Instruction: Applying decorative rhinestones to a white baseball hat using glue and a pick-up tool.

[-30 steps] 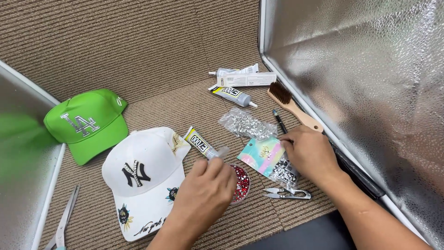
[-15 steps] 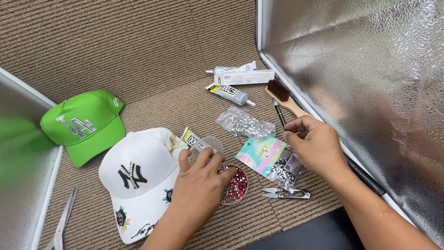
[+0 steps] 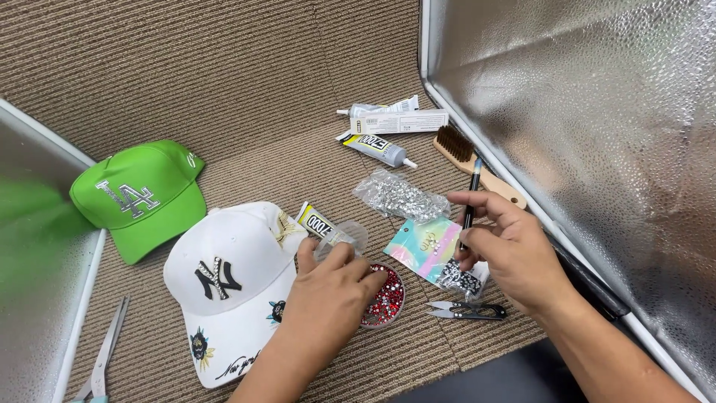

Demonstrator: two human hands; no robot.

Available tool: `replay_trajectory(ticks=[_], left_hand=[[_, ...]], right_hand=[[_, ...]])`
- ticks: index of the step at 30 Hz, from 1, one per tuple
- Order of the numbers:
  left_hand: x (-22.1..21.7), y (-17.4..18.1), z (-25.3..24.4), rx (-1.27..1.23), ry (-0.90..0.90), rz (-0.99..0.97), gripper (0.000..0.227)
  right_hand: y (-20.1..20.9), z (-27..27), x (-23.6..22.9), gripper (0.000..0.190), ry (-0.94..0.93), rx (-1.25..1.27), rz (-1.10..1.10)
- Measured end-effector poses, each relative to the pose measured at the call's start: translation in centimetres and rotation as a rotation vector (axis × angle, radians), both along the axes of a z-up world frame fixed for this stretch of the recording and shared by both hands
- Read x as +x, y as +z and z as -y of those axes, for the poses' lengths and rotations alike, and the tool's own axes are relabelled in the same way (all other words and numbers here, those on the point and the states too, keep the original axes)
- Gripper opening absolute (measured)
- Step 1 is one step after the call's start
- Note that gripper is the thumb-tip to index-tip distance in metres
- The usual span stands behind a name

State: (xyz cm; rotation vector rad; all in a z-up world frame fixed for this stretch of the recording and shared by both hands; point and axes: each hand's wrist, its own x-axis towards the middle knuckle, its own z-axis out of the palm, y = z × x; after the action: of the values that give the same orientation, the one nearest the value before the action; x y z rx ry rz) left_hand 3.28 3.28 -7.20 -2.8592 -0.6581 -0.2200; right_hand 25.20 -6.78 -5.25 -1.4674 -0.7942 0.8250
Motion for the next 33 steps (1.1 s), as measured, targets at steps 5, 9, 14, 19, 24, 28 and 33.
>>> replay_trajectory(ticks=[5,9,14,19,24,28,33], left_hand=[[-0.5,-0.2,-0.2,0.055,-0.026,0.057,0.01],[-0.8,0.2,-0.6,0.005,0.002,0.047,0.012],[-0.7,0.1,-0.4,0.018,-0.032,0.056,0.011],[-0.7,-0.2,-0.3,0.078,-0.076,0.119,0.015],[-1.2,0.2,-0.5,0.037,-0.078,0.107,0.013],[-0.9,0.4,-0.5,0.004,-0.1,0.084,0.014],[0.0,0.7,-0.2,-0.004,-0.077,0.048,0.013]], right_hand=[[-0.6,0.1,0.0,0.056,0.08,0.026,-0.155],[-0.4,0.2,0.1,0.054,0.072,0.029,-0.154],[-0.3,0.2,-0.1,0.053,0.055,0.007,-0.157],[-0.5,0.3,-0.2,0.053,0.097,0.001,-0.127],[-1.0,0.3,0.1,0.052,0.108,0.045,-0.181],[-1.6,0.5,0.8,0.06,0.195,0.182,-0.305],[-1.2,0.3,0.3,0.058,0.079,0.059,-0.279]])
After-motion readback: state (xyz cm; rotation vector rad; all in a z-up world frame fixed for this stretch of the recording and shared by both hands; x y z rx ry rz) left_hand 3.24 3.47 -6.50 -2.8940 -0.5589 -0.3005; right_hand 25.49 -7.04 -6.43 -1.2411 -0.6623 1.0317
